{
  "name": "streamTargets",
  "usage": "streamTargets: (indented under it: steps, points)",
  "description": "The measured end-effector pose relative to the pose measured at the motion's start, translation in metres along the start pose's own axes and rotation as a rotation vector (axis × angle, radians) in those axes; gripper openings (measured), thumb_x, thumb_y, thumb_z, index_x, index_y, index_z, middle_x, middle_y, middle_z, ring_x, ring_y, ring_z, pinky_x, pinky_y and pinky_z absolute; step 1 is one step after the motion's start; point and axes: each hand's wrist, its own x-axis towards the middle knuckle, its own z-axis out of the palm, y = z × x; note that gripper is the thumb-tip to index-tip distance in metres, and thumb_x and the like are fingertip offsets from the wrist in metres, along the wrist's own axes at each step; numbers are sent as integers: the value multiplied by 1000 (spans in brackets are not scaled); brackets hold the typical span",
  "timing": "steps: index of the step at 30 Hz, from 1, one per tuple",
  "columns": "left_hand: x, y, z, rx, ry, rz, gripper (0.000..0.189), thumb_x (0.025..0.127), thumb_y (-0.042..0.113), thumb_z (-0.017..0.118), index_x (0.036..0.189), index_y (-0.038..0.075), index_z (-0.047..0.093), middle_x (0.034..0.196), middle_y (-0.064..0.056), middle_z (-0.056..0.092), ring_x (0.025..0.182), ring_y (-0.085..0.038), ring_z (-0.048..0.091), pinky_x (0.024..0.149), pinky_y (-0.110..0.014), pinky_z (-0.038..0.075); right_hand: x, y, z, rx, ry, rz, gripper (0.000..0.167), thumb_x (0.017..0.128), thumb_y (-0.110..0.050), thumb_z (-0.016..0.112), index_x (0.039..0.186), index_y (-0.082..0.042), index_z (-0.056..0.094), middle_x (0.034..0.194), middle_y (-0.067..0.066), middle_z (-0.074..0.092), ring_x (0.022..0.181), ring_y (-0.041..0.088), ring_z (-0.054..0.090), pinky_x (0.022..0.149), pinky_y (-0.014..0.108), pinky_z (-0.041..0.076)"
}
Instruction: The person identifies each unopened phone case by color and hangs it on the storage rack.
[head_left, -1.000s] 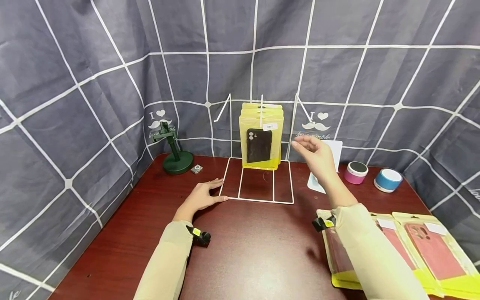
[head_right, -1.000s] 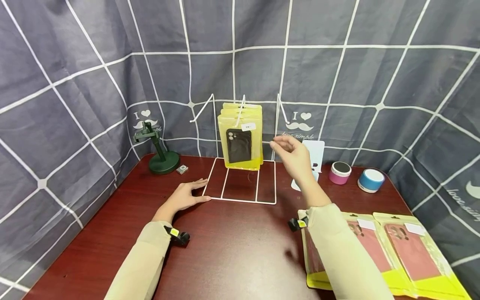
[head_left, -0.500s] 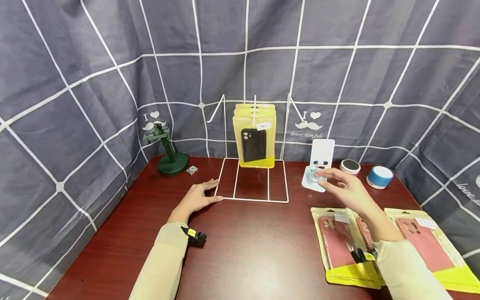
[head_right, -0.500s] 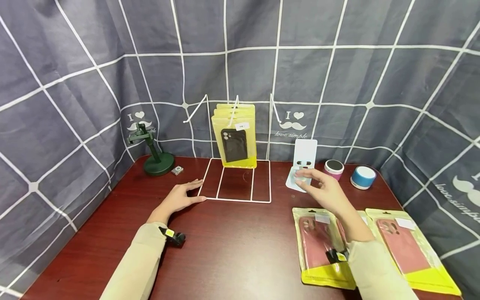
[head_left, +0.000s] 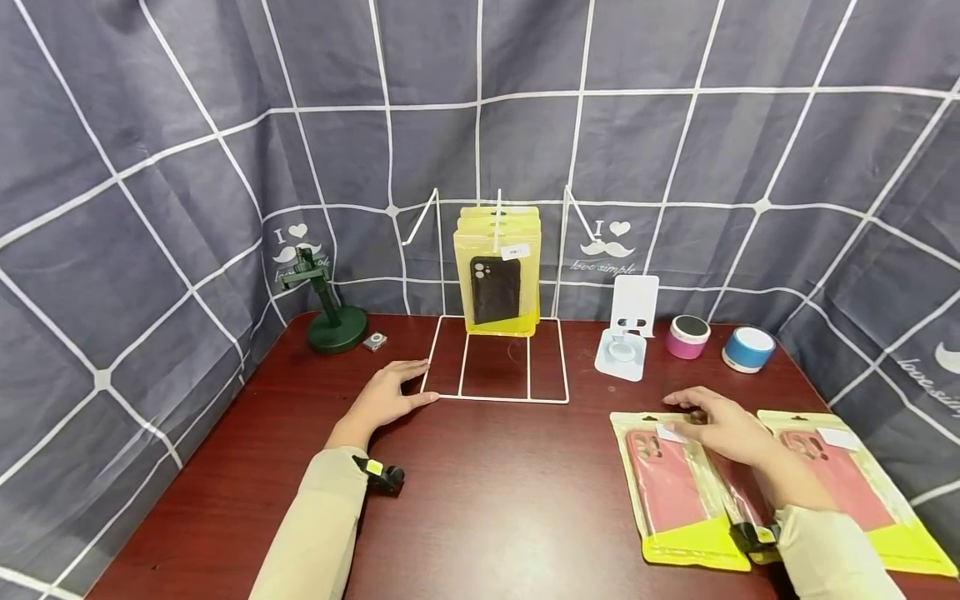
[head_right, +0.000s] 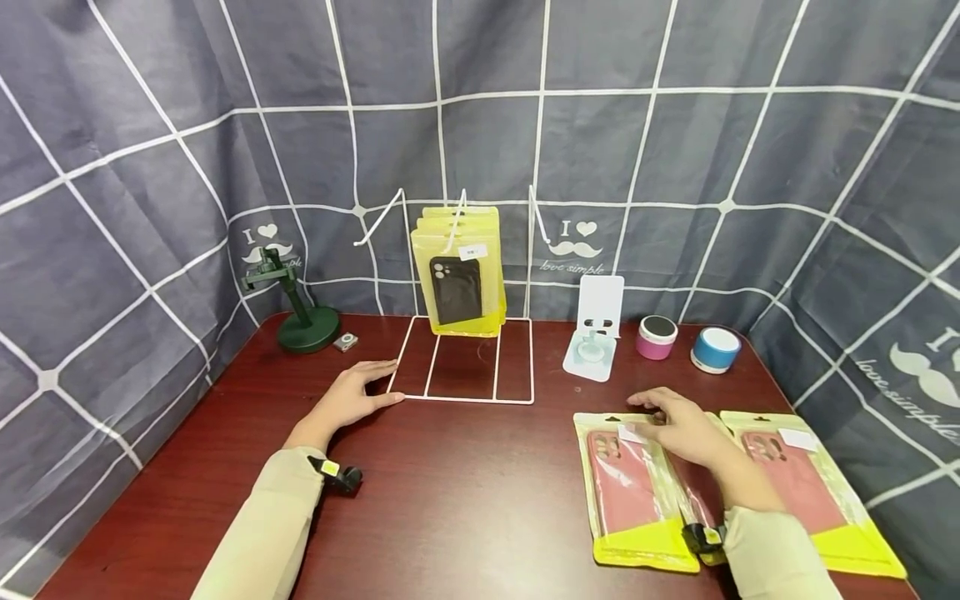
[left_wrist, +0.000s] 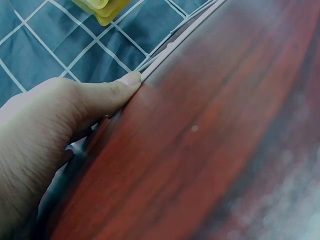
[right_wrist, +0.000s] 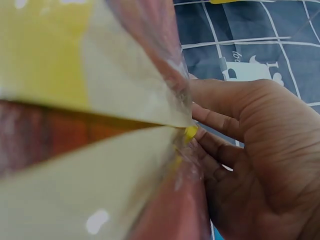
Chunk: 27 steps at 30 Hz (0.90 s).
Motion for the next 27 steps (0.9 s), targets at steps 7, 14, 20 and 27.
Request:
streamTargets:
  steps: [7, 14, 20, 27]
  points:
    - [-1, -2, -1, -12, 7, 3, 76, 86, 60, 71, 146, 16, 56, 150, -6, 51, 141, -28, 42, 113, -52, 35, 2, 0, 3, -36, 20, 39, 21, 93, -23, 73, 112, -16, 70, 106, 1, 63, 95, 20, 59, 82, 43, 49]
    - [-1, -5, 1, -13, -12, -14, 75, 87, 60, 71, 147, 18, 54, 152, -4, 49, 143, -27, 40, 114, -51, 34, 2, -3, 7, -70, 32, 25, 8, 92, -19, 73, 97, -18, 66, 94, -1, 58, 85, 18, 54, 75, 37, 45]
    - [-1, -5, 1, -24, -8, -23, 74, 87, 58, 72, 147, 17, 55, 151, -3, 49, 143, -26, 40, 114, -51, 34, 0, -2, 11, -38, 52, -38, 14, 91, -6, 71, 91, -17, 64, 88, -3, 54, 78, 12, 50, 67, 28, 42]
    - [-1, -4, 1, -32, -8, -36, 76, 85, 62, 71, 146, 19, 56, 151, -1, 50, 143, -26, 40, 114, -51, 34, 0, -1, 9, 10, 65, -18, 10, 96, -9, 67, 97, -18, 62, 83, -4, 54, 77, 11, 51, 66, 26, 39]
